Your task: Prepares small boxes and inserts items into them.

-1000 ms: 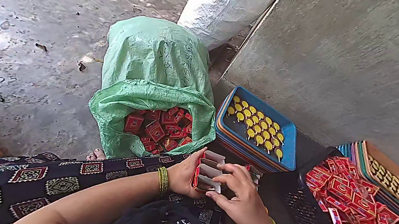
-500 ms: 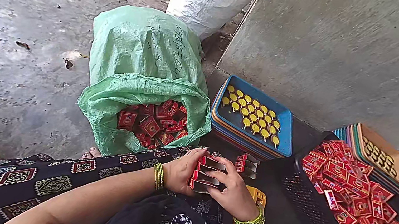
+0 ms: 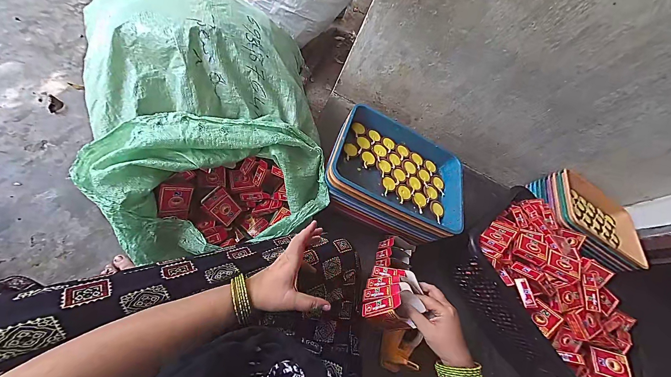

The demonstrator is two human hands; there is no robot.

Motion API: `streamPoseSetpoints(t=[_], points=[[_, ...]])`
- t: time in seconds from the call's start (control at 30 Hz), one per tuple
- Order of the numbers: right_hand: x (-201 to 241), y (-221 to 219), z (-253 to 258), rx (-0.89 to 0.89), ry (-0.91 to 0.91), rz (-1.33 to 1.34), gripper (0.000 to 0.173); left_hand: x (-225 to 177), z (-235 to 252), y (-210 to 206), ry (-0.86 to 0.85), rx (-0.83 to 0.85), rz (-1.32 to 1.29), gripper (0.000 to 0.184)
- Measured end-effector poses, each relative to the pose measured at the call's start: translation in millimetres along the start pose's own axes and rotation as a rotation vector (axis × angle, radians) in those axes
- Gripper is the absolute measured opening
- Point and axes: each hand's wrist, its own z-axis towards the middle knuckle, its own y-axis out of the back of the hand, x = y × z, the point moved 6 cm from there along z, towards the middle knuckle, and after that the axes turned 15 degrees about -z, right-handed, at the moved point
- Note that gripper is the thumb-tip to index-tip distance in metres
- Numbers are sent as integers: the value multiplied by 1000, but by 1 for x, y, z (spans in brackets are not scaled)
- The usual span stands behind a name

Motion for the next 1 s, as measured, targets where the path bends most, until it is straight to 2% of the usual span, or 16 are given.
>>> streamPoseSetpoints(t=[0.07, 0.2, 0.33, 0.43, 0.53, 0.63, 0.7, 0.77, 0.8, 0.87, 0.93, 1.0], points=[[-22, -17, 0, 115, -37, -191, 18, 0, 4, 10, 12, -61, 17, 131], [-73, -71, 6, 305, -135, -358, 19, -11, 14, 38, 29, -174, 82, 108], [-111, -95, 12, 290, -258, -441, 19, -25, 21, 73, 33, -283, 108, 83], [-109, -82, 19, 277, -307, -565, 28, -41, 26, 108, 64, -390, 190, 71], [-67, -61, 42, 302, -243, -674, 39, -56, 25, 163, 114, -605, 287, 64], [4, -48, 87, 183, -54, -586, 34, -63, 11, 220, 178, -889, 187, 60], [64, -55, 123, 109, 139, -501, 29, -61, -1, 245, 257, -982, 130, 57], [126, -83, 159, 137, 305, -463, 26, -51, -11, 260, 347, -1001, 92, 52], [154, -105, 175, 200, 366, -454, 25, -46, -16, 265, 399, -996, 99, 50], [199, -163, 206, 445, 433, -467, 28, -31, -26, 275, 504, -979, 152, 48], [229, -230, 230, 762, 432, -496, 34, -15, -33, 285, 589, -956, 207, 46], [248, -291, 246, 963, 387, -477, 44, -9, -37, 288, 631, -941, 247, 44]])
